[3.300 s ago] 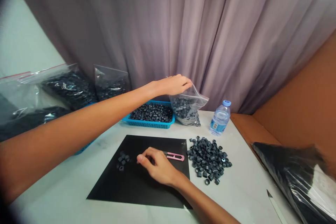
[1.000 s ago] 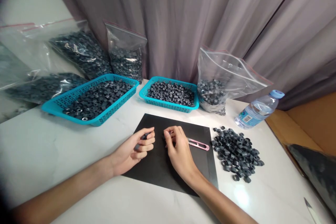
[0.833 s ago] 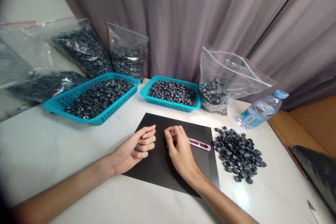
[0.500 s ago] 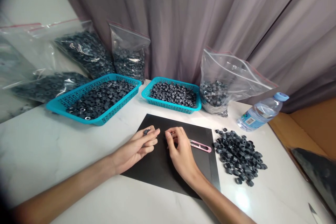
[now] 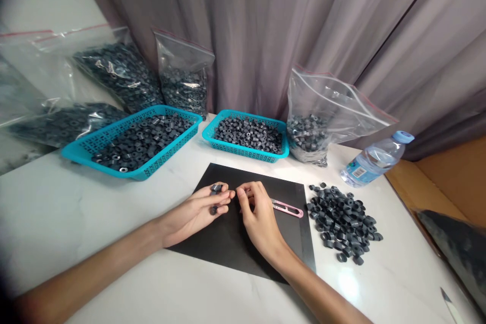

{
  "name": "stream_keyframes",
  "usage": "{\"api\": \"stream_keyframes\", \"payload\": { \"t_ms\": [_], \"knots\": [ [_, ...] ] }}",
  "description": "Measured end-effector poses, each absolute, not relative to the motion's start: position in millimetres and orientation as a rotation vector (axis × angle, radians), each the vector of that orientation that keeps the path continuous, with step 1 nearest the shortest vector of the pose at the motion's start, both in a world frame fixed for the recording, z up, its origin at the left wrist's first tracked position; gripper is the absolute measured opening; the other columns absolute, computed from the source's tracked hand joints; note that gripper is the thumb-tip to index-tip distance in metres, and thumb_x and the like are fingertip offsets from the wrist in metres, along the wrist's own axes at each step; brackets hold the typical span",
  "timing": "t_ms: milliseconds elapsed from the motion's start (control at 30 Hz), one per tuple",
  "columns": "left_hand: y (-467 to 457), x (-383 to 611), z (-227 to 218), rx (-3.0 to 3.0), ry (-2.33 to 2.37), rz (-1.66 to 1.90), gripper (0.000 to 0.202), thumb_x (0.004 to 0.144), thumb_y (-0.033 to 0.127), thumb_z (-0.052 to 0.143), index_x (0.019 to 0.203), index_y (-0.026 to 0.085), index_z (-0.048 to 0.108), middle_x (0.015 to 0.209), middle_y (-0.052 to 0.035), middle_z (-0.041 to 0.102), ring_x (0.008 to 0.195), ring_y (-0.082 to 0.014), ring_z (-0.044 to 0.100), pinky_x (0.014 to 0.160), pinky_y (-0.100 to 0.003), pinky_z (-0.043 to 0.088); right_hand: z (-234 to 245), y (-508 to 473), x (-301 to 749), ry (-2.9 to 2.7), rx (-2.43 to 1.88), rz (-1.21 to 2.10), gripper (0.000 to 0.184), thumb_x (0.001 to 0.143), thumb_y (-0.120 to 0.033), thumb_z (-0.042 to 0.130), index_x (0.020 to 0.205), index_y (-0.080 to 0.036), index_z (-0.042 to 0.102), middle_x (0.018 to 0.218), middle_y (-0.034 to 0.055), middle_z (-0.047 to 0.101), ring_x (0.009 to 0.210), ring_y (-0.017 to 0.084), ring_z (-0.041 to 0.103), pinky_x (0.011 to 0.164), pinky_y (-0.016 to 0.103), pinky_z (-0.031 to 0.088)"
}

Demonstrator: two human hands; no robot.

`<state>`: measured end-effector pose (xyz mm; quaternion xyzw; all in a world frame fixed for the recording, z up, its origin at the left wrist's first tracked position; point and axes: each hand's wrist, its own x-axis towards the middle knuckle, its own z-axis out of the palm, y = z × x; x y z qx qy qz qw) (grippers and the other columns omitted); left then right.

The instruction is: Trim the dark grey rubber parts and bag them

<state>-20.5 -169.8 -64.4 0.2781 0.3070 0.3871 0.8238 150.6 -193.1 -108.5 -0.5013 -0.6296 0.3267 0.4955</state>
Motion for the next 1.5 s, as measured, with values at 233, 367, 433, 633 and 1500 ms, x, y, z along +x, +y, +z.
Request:
{"api": "stream_keyframes", "payload": {
  "t_ms": [233, 367, 433, 633, 1500],
  "knots": [
    [-161.7, -21.3, -65.4, 0.439, 0.678, 0.81, 0.027, 0.1, 0.025, 0.053, 0.093, 0.004, 0.07, 0.087, -0.0121, 0.07, 0.079, -0.0147, 0.068, 0.066, -0.02, 0.054, -107.5, -192.7, 151.0, -1.488, -1.215, 0.768, 0.033, 0.105, -0.049, 0.048, 0.098, -0.021, 0.064, 0.093, 0.0054, 0.064, 0.078, 0.019, 0.063, 0.068, 0.03, 0.052],
    [-162.7, -22.2, -63.1, 0.399, 0.697, 0.796, 0.038, 0.103, 0.029, 0.045, 0.108, -0.001, 0.068, 0.099, -0.021, 0.076, 0.091, -0.0244, 0.075, 0.084, -0.032, 0.06, -108.2, -192.4, 153.8, -1.428, -1.225, 0.727, 0.029, 0.105, -0.047, 0.048, 0.104, -0.021, 0.062, 0.098, 0.0064, 0.064, 0.084, 0.02, 0.063, 0.073, 0.032, 0.052],
    [-164.7, -21.4, -61.7, 0.381, 0.69, 0.795, 0.04, 0.102, 0.027, 0.044, 0.116, -0.004, 0.065, 0.105, -0.024, 0.076, 0.1, -0.0295, 0.075, 0.095, -0.039, 0.058, -106.6, -193.0, 155.2, -1.383, -1.217, 0.702, 0.027, 0.104, -0.045, 0.05, 0.108, -0.021, 0.061, 0.099, 0.0063, 0.064, 0.085, 0.02, 0.062, 0.075, 0.032, 0.052],
    [-168.7, -20.9, -61.0, 0.4, 0.571, 0.755, 0.051, 0.095, 0.02, 0.044, 0.136, -0.009, 0.052, 0.118, -0.0263, 0.074, 0.117, -0.0331, 0.07, 0.111, -0.046, 0.045, -97.2, -200.4, 152.1, -1.28, -1.118, 0.494, 0.015, 0.105, -0.033, 0.05, 0.11, -0.023, 0.061, 0.102, 0.0054, 0.059, 0.081, 0.018, 0.061, 0.075, 0.033, 0.054],
    [-176.0, -22.7, -55.0, 0.321, 0.484, 0.706, 0.055, 0.1, 0.039, 0.044, 0.129, -0.004, 0.062, 0.084, -0.0131, 0.071, 0.085, -0.0254, 0.069, 0.092, -0.041, 0.054, -90.9, -212.5, 147.4, -1.749, -0.877, 0.231, 0.03, 0.1, -0.009, 0.055, 0.122, -0.026, 0.066, 0.107, 0.0075, 0.072, 0.092, 0.025, 0.066, 0.078, 0.042, 0.053]
  ]
}}
